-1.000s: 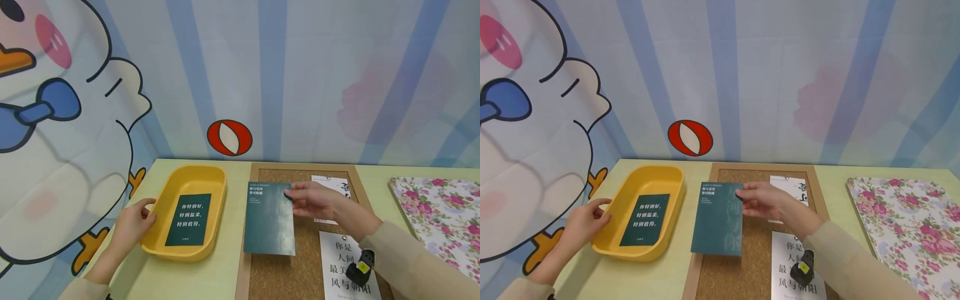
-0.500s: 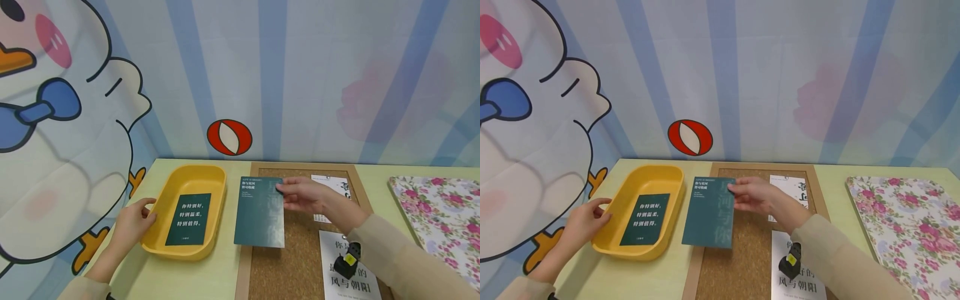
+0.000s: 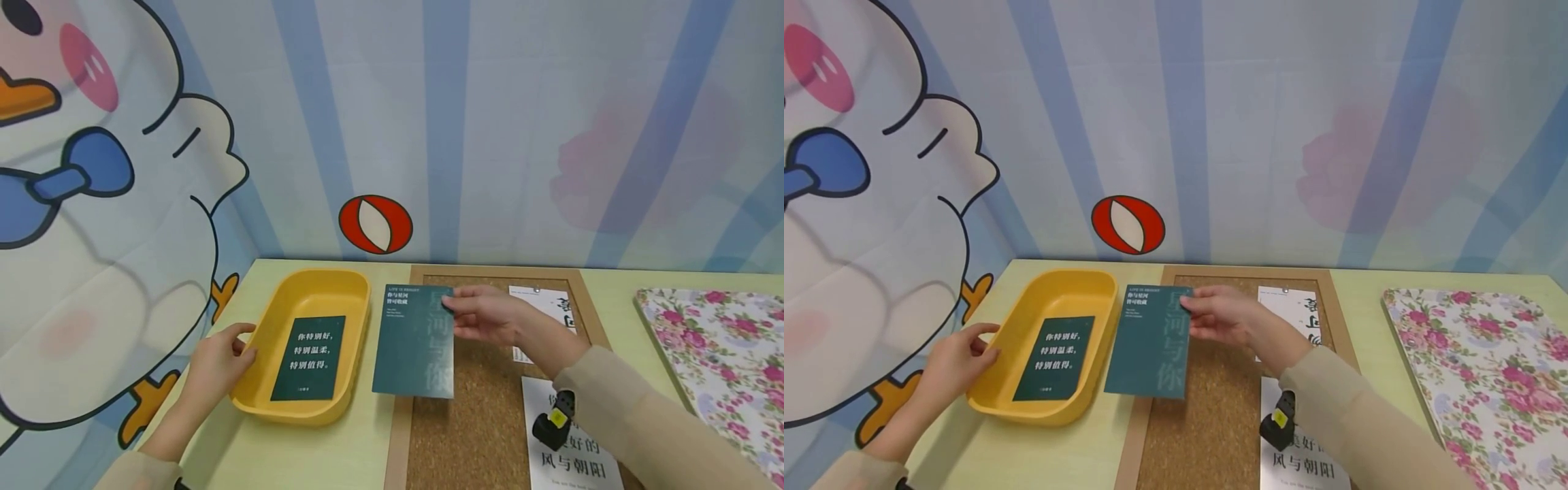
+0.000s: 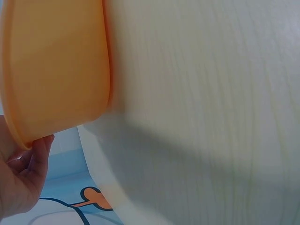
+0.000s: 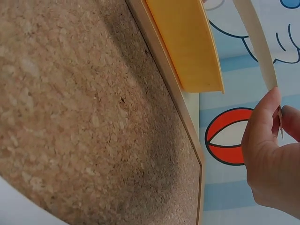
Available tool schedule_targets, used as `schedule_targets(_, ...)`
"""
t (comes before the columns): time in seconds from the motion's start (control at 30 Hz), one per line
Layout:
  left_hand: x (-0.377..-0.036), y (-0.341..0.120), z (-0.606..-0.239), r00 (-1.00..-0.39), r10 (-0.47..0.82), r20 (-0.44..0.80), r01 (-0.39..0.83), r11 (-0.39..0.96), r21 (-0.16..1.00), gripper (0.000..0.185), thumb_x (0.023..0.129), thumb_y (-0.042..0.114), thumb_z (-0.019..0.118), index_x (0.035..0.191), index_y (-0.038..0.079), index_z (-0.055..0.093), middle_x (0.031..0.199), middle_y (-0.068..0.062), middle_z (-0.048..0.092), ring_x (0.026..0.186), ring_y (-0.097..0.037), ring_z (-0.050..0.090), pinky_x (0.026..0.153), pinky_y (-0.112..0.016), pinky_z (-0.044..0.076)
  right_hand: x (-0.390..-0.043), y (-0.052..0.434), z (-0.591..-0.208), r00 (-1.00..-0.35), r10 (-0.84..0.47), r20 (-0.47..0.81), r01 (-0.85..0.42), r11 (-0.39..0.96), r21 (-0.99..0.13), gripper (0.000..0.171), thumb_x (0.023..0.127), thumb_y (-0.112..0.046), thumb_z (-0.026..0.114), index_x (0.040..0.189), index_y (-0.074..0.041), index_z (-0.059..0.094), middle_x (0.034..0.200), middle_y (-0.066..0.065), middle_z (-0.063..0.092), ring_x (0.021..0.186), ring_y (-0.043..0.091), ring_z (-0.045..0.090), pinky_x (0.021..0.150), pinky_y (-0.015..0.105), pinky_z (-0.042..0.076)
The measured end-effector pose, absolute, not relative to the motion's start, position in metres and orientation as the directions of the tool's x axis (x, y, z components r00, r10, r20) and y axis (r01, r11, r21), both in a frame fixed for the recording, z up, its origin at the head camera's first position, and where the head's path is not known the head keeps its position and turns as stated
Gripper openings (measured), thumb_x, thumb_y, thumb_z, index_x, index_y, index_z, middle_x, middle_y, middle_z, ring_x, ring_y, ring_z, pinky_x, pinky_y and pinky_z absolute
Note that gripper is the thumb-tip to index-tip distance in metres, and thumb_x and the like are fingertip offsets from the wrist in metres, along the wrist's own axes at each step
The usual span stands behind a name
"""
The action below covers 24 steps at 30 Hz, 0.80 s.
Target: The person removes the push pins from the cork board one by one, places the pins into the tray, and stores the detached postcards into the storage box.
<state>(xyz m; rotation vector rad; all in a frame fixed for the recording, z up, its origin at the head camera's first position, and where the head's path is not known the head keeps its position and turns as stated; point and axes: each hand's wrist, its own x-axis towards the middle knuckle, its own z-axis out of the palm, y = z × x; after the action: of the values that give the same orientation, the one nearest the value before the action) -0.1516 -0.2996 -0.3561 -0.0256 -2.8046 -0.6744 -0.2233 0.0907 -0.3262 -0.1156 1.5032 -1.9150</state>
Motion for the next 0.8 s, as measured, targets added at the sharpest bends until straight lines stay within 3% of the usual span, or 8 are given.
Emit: schedule_targets(0.8, -0.152, -0.3, -0.357, -0.967, -0.036, 0.253, 0.082, 0.894, 0.44, 0.032, 0.081, 0.002, 0.066, 0.111, -0.009, 0.06, 0.069, -0.01, 0.062, 0.052, -0.016, 0.052, 0.047, -0.026, 0.046, -0.232, 0.068, -0.326, -0.771, -0.545, -0.329, 0.475, -0.148, -0.867, 0.017, 0.098, -0.005, 0.043, 0.083, -0.008, 0.051, 0.07, 0.002, 0.056, 0.059, 0.011, 0.054, 0.058, 0.02, 0.051)
